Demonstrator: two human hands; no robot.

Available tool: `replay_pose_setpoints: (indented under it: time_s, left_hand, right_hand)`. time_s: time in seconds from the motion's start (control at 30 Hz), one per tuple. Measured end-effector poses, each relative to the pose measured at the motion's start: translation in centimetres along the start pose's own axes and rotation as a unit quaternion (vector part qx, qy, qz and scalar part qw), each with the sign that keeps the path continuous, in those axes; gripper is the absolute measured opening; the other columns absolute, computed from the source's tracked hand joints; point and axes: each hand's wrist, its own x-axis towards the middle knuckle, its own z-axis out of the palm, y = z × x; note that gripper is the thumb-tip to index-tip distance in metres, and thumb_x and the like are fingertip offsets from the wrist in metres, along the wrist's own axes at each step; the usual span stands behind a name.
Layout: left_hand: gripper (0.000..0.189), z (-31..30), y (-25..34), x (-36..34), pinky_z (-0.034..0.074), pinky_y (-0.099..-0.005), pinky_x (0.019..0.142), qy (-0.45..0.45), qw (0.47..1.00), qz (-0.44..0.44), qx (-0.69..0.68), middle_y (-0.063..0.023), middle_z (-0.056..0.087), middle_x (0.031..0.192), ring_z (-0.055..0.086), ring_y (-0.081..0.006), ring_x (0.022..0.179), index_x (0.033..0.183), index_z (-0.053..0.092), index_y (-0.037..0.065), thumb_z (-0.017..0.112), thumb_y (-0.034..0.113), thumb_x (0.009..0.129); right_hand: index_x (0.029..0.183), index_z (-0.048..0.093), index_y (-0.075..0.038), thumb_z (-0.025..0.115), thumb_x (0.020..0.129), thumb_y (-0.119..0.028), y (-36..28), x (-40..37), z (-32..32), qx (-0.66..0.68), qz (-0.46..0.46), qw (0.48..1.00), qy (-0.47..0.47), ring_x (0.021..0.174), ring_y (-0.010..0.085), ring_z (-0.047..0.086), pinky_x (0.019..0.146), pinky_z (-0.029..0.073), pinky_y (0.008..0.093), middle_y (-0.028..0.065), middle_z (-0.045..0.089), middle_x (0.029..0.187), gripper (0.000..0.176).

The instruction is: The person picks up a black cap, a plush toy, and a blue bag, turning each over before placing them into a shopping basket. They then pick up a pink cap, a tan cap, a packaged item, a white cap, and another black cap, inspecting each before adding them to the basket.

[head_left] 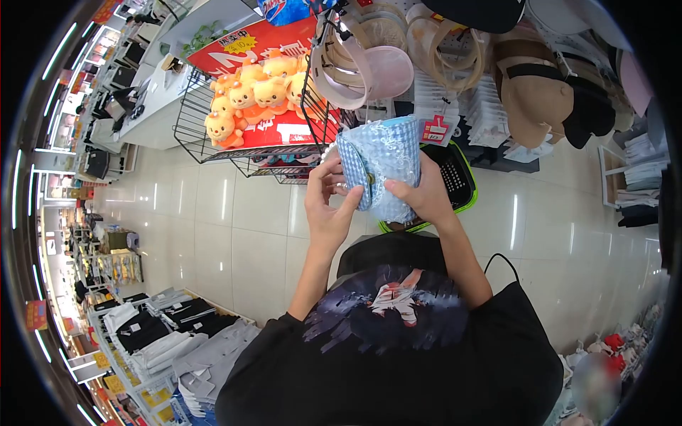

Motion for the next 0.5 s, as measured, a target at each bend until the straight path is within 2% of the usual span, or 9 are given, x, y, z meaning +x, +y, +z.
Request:
replay_pose_setpoints:
  time_s: [0.07, 0.27, 0.37, 0.4, 0.5]
  left_hand:
    - [0.054, -0.5, -0.6, -0.5, 0.047, -0.0237, 0.07, 0.022, 1.0, -0.006, 0.002, -0.0093, 0.057, 0.109, 0.057, -0.0129, 0.091, 0.125, 0.048, 0.001, 0.074, 0.004, 0.077]
    - [0.056, -2.6, -2.4, -2.2, 0.047, -0.0233, 0.07, -0.022, 0.998, -0.04, -0.052, -0.0098, 0.059, 0.109, 0.059, -0.0134, 0.093, 0.125, 0.044, 0.001, 0.074, 0.005, 0.078]
    - [0.059, -2.6, -3.8, -3.6, 0.046, -0.0228, 0.07, -0.061, 0.978, -0.13, -0.152, -0.0111, 0.061, 0.109, 0.06, -0.0133, 0.094, 0.126, 0.04, 0.002, 0.075, 0.007, 0.079]
    - [0.06, -2.7, -4.5, -4.0, 0.046, -0.0217, 0.072, -0.085, 0.97, -0.16, -0.164, -0.0128, 0.063, 0.108, 0.061, -0.0133, 0.093, 0.126, 0.035, 0.003, 0.074, 0.007, 0.08]
    - [0.056, -2.2, -5.4, -5.0, 0.046, -0.0216, 0.074, -0.119, 0.946, -0.21, -0.215, -0.0136, 0.063, 0.108, 0.061, -0.0132, 0.094, 0.124, 0.035, 0.003, 0.071, 0.005, 0.082]
  right_hand:
    - [0.118, 0.053, 0.005, 0.077, 0.07, -0.032, 0.4, -0.5, 0.8, -0.011, 0.003, 1.0, 0.006, 0.096, 0.0183, 0.061, 0.088, 0.047, 0.0326, 0.0132, 0.064, 0.108, 0.066]
    - [0.117, 0.054, 0.003, 0.078, 0.07, -0.029, 1.1, -3.4, 3.6, 0.019, 0.04, 0.998, 0.051, 0.097, 0.0171, 0.061, 0.088, 0.047, 0.0323, 0.0115, 0.063, 0.108, 0.061]
    - [0.116, 0.054, 0.004, 0.078, 0.07, -0.027, 1.7, -5.6, 4.5, 0.044, 0.087, 0.992, 0.079, 0.098, 0.0172, 0.06, 0.088, 0.047, 0.0325, 0.0113, 0.063, 0.108, 0.06]
    - [0.116, 0.054, 0.004, 0.078, 0.07, -0.026, 2.2, -6.2, 4.4, 0.016, 0.093, 0.991, 0.093, 0.097, 0.018, 0.061, 0.088, 0.047, 0.0326, 0.0115, 0.063, 0.107, 0.059]
    - [0.115, 0.054, 0.005, 0.077, 0.07, -0.025, 2.4, -7.5, 4.2, -0.044, 0.087, 0.989, 0.113, 0.096, 0.0199, 0.062, 0.087, 0.048, 0.0329, 0.0131, 0.064, 0.105, 0.059]
